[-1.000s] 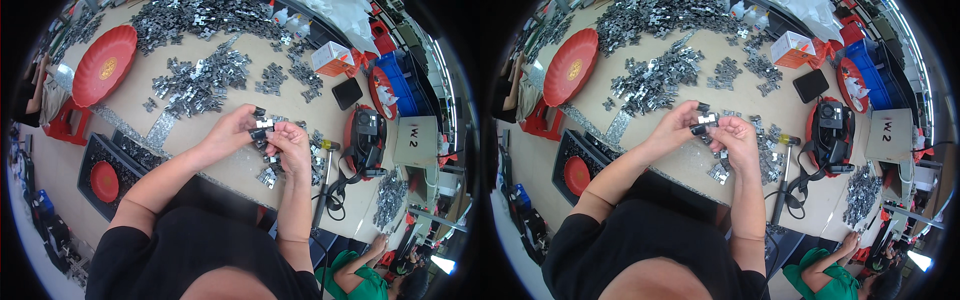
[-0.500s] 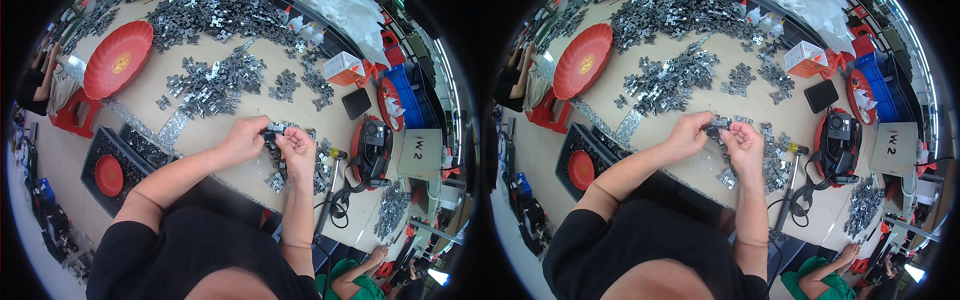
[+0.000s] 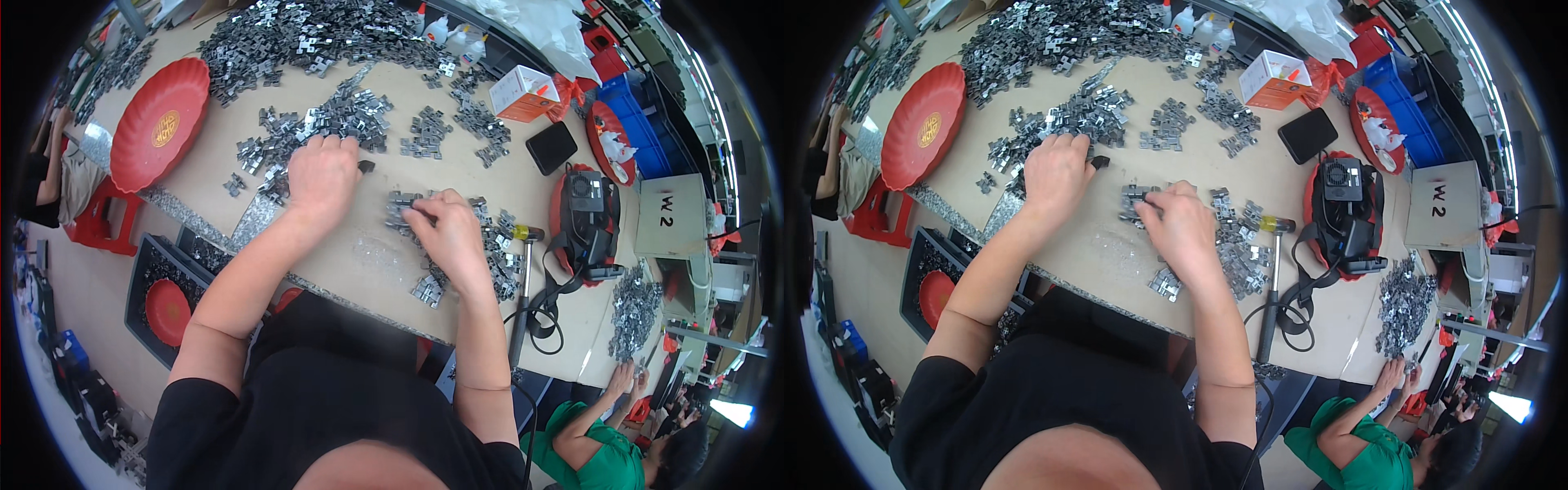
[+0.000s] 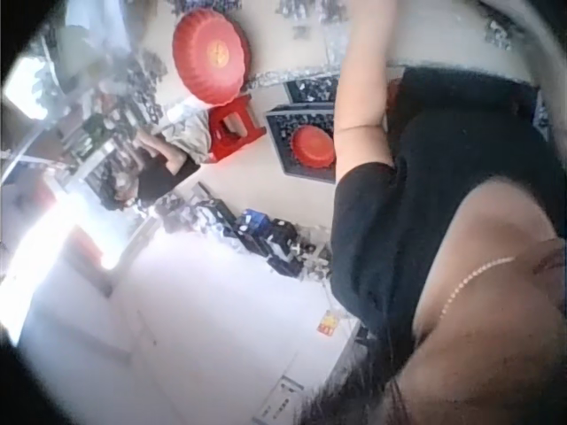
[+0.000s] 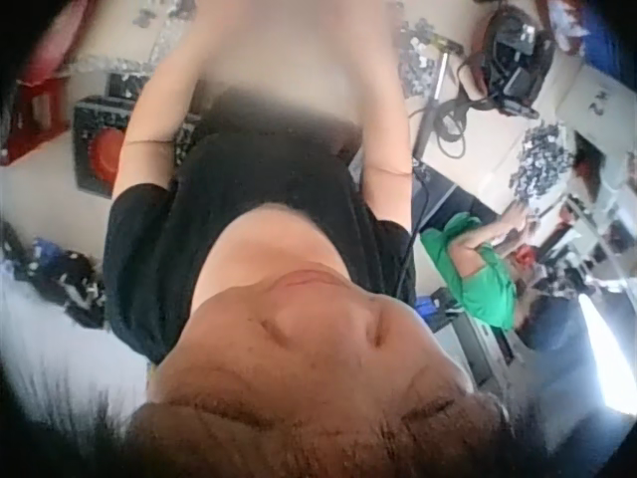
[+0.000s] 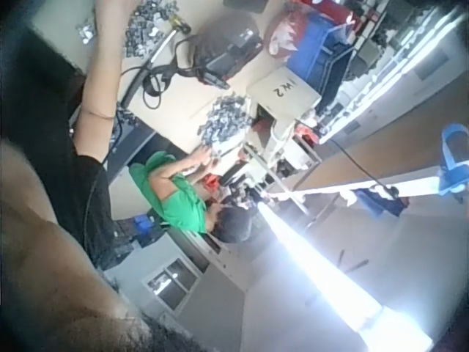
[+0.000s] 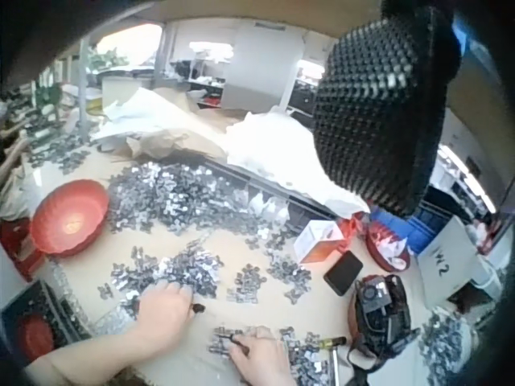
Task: The person sorts small plastic or metal components by hand, moving them from a tray into bins.
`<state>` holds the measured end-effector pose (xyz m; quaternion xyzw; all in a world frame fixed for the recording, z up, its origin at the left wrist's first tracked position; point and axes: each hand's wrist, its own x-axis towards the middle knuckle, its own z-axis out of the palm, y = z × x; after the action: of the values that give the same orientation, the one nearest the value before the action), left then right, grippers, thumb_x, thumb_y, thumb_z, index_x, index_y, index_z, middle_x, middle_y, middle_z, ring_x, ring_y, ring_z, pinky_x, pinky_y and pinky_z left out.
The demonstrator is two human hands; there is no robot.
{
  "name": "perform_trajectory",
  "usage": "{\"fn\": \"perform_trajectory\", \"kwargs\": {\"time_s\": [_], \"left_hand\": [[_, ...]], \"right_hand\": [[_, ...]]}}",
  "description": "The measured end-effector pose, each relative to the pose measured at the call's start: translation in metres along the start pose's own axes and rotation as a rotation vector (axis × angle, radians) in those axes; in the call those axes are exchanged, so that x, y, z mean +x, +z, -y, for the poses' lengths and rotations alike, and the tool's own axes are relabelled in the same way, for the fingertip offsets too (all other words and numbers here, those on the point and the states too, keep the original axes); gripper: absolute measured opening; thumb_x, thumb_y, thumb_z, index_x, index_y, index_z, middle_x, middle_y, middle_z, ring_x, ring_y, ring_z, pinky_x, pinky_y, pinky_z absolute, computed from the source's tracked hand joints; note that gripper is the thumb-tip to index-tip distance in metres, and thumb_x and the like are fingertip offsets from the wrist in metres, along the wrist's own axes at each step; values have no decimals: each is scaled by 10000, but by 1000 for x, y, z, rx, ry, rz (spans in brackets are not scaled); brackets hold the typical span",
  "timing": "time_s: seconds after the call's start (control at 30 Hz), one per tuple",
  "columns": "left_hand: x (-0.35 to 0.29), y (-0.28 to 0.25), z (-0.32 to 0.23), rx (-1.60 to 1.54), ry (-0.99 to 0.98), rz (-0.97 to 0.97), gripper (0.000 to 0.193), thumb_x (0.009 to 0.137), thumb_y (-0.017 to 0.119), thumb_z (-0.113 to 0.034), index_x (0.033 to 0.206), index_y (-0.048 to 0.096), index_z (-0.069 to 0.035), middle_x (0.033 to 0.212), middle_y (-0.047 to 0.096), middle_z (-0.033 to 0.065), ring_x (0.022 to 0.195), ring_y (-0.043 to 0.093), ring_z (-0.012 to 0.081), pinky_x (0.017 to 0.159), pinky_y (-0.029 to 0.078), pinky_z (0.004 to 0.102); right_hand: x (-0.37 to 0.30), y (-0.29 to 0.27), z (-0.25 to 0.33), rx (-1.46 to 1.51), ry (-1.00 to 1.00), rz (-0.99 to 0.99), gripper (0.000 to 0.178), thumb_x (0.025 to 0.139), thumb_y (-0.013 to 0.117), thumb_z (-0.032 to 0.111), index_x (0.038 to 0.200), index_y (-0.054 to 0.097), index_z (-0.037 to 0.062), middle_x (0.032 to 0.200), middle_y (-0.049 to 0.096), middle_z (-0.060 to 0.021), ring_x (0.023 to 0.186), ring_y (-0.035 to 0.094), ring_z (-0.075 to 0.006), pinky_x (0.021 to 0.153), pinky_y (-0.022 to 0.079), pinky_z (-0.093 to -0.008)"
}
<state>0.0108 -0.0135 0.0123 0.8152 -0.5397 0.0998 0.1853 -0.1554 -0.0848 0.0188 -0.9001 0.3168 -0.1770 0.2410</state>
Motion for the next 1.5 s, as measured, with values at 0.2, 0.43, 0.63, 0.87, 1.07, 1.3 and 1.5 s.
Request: {"fn": "perform_trajectory", "kwargs": {"time_s": [0.2, 0.43, 0.63, 0.87, 1.07, 1.3, 1.5], "left_hand": [[2, 13, 4, 198, 39, 98, 110, 637, 528, -68, 736, 569, -48, 711, 559, 77, 714, 547, 207, 569, 454, 310], [4, 10, -1, 160, -1, 213, 76, 642, 532, -44, 711, 543, -16, 750, 561, 110, 746, 558, 234, 619, 469, 328], [6, -1, 4, -411, -96, 196, 203, 597, 613, -52, 779, 547, 8, 732, 592, 99, 608, 556, 200, 570, 460, 279], [-11, 11, -19, -1877, -778, 368, 100, 743, 497, -12, 828, 545, 12, 706, 570, 32, 540, 469, 68, 509, 412, 183], [-21, 11, -33, -1938, -652, 453, 123, 780, 475, -28, 849, 563, 25, 673, 551, 53, 566, 480, 93, 522, 397, 207], [-23, 14, -31, -1951, -685, 414, 115, 779, 497, -60, 794, 588, 8, 596, 523, 24, 538, 454, 82, 516, 360, 194], [-24, 14, -31, -1860, -674, 363, 116, 774, 506, -63, 780, 599, 6, 577, 513, 21, 521, 433, 78, 507, 342, 193]], "right_hand": [[40, -27, -14, -89, 403, 10, 385, 676, 626, 365, 759, 604, -10, 706, 574, -167, 665, 560, -291, 614, 428, -358], [88, -25, -83, -377, 601, -121, 521, 618, 677, 396, 805, 561, -76, 784, 581, -233, 789, 576, -330, 696, 446, -369], [71, -35, -79, -253, 425, -93, 354, 626, 681, 215, 765, 558, -87, 776, 584, -228, 717, 583, -319, 674, 451, -350], [12, -17, -7, 1191, 332, 44, 163, 751, 569, 25, 889, 505, -33, 743, 582, -81, 658, 578, -117, 589, 487, -223], [-1, 8, -8, 1243, 404, -102, 205, 749, 576, 8, 924, 486, -48, 751, 581, -109, 657, 579, -138, 593, 498, -231], [-6, 15, -13, 1155, 427, -27, 208, 749, 584, 22, 914, 506, -78, 739, 589, -125, 600, 574, -132, 545, 492, -227], [-5, 14, -9, 1151, 408, -94, 228, 748, 587, 28, 930, 515, -91, 714, 591, -115, 575, 568, -124, 524, 489, -220]]}}
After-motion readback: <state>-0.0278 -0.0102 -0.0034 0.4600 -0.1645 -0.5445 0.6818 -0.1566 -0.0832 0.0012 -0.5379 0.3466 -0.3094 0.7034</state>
